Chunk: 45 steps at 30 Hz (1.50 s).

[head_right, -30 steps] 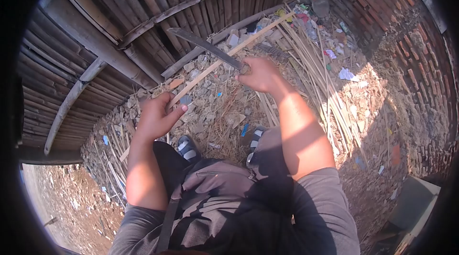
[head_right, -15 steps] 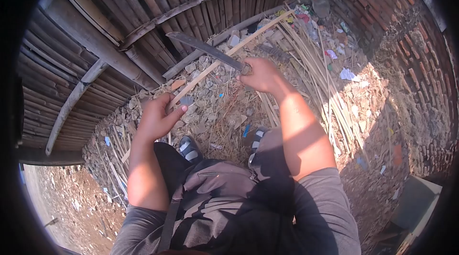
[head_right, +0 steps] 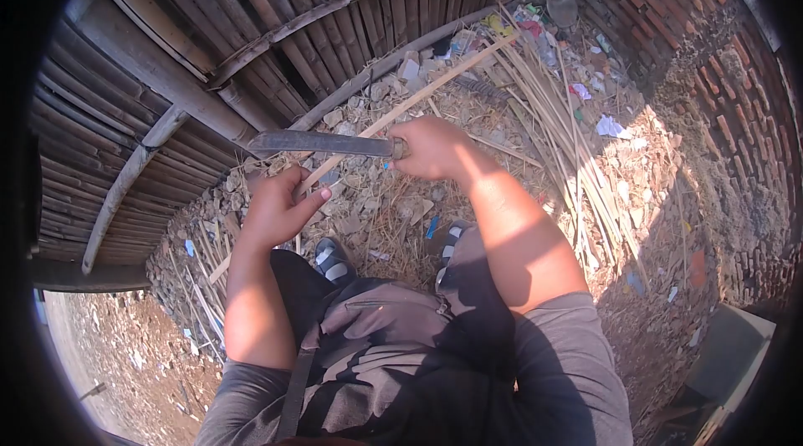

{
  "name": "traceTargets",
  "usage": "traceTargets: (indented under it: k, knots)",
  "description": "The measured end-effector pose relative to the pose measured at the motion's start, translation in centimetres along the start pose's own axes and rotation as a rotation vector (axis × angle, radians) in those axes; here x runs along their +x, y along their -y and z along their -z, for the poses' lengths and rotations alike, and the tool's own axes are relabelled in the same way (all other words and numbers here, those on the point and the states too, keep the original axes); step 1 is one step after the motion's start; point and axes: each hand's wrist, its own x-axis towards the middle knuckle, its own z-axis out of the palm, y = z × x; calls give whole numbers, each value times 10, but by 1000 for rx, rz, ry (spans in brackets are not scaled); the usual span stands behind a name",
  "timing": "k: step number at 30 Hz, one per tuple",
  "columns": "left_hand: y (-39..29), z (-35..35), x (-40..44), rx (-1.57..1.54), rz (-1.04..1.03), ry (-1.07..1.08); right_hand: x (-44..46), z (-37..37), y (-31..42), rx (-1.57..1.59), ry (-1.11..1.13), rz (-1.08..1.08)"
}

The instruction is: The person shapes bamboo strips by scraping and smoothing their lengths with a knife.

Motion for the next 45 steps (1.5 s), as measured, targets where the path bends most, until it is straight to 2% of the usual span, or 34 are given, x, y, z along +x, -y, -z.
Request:
traceTargets:
  k: [2,5,8,11,17,20,23,29,32,35,38,41,44,45]
  knots:
    - [-2,1,0,-9,1,-13,1,7,-5,52,30,-65]
    - [-1,2,-1,-19,4,-16,-3,8,-21,77,-129,-130]
    - [0,2,-1,-26,6,-16,-2,13,-27,144,-95,-232]
    - [-2,3,-2,-28,11,-16,-1,13,-24,67,-85,-229]
    - [-3,1,-1,-19,21,-4,1,0,-9,34,-64,-36]
    - [-6,3,-1,-11,30,-3,1,1,-2,-2,-31,-18]
    - [-6,3,-2,1,28,-12,-1,9,-6,66,1,-62]
    - [-3,4,-2,-16,24,-22,-3,16,-23,131,-121,-251]
    - [-6,5,-1,-13,31,-14,1,-3,-37,102,-273,-154]
    - [-4,3,-1,-1,17,-22,0,9,-10,73,-85,-156]
    - [0,-1,0,8,3,-29,4,-8,-5,65,-81,-28]
    - [-2,1,1,2,15,-13,4,-8,3,15,-78,9]
    - [-5,5,0,3,13,-22,5,4,-15,48,-50,-80]
    - [-5,7,-2,9,12,-32,5,6,-26,133,-109,-108]
